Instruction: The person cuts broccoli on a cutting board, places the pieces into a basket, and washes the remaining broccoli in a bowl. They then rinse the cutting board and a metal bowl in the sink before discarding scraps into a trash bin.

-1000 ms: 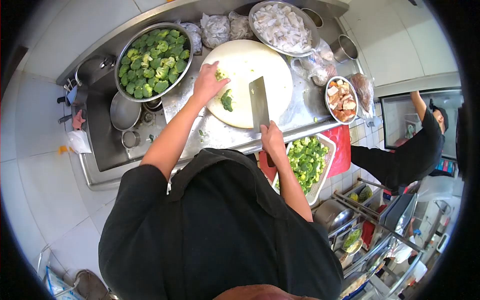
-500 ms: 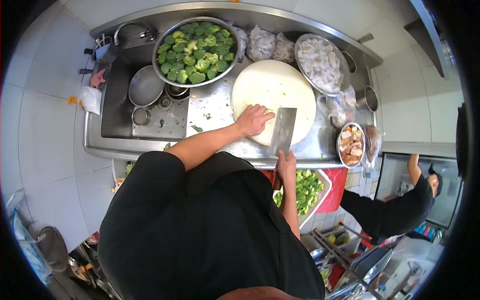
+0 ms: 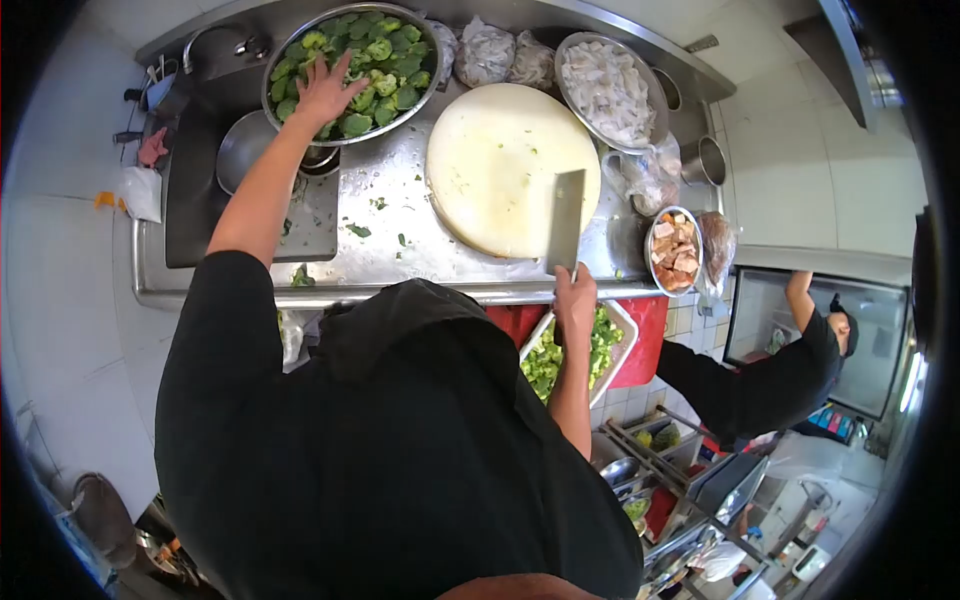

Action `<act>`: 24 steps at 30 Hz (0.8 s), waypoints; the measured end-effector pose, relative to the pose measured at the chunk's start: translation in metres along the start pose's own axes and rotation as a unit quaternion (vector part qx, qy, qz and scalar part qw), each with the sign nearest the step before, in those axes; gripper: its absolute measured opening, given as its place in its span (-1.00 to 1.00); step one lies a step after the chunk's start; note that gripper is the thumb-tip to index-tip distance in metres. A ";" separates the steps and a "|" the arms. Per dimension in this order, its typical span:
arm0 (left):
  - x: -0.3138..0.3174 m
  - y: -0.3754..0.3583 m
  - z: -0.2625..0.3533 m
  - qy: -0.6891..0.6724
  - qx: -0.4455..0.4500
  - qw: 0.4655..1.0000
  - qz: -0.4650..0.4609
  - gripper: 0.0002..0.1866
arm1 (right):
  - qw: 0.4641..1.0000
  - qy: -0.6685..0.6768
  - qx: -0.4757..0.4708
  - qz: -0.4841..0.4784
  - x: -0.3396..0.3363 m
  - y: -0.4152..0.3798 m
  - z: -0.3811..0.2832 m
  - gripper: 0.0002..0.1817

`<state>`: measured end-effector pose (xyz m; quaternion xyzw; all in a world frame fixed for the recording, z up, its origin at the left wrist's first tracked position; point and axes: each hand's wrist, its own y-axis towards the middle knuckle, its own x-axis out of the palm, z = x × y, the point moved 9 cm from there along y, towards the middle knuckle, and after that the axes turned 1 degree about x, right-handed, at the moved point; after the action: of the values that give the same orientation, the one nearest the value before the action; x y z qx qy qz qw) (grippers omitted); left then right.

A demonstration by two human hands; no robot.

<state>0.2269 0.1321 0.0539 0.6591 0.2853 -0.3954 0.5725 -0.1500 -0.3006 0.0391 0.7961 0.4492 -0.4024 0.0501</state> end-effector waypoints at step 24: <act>-0.009 -0.344 -0.374 -0.064 -0.189 0.945 -0.258 -0.65 | 0.942 -0.095 -0.247 -0.208 0.199 -0.085 -0.191 -0.81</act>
<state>0.0102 0.5616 -0.1086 0.4161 0.4781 -0.5093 0.5821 -0.0464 -0.0315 0.0555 0.6055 0.6833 -0.3541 0.2026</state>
